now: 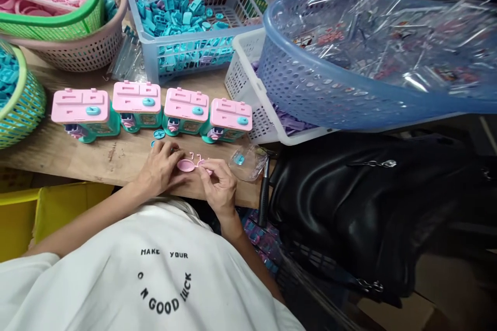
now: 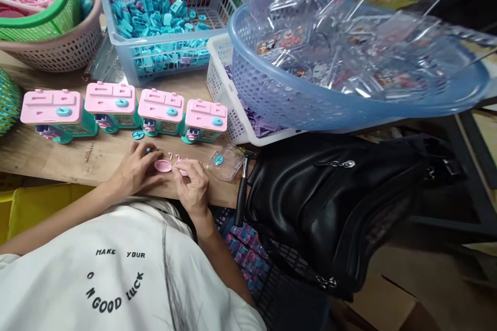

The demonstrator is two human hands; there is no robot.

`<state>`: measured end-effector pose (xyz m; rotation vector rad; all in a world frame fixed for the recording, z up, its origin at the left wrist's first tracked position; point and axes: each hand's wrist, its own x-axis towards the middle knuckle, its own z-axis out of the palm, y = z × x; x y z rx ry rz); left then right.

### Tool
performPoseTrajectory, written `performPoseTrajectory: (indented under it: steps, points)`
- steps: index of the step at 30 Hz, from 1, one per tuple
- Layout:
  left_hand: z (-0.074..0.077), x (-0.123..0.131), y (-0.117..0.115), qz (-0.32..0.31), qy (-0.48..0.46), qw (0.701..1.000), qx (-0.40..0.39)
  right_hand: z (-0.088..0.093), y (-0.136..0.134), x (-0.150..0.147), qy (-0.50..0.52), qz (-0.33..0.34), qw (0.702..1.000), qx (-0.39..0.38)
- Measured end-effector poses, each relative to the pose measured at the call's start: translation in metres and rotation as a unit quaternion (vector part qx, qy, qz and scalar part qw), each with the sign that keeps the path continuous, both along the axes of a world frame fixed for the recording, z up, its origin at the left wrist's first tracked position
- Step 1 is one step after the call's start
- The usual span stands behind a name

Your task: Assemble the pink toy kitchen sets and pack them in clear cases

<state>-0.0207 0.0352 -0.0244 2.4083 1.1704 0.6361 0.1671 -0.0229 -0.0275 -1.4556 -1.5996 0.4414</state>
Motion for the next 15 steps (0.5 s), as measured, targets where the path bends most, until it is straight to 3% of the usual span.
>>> performPoseTrajectory:
  steps: [4,8,11,15]
  points:
    - [-0.007,0.003,0.004,0.001,-0.003,1.000,-0.006,-0.004,0.006,-0.009,-0.048,0.027,0.998,0.024]
    - [-0.001,0.011,-0.001,0.036,-0.097,0.977,-0.185,-0.005,0.007,-0.015,-0.071,0.036,0.995,0.057]
    - [0.002,0.019,-0.006,0.088,-0.223,0.916,-0.323,-0.005,0.008,-0.016,-0.078,0.032,0.993,0.089]
    - [0.003,0.030,-0.010,0.141,-0.380,0.810,-0.424,-0.004,0.010,-0.017,-0.080,-0.004,0.989,0.124]
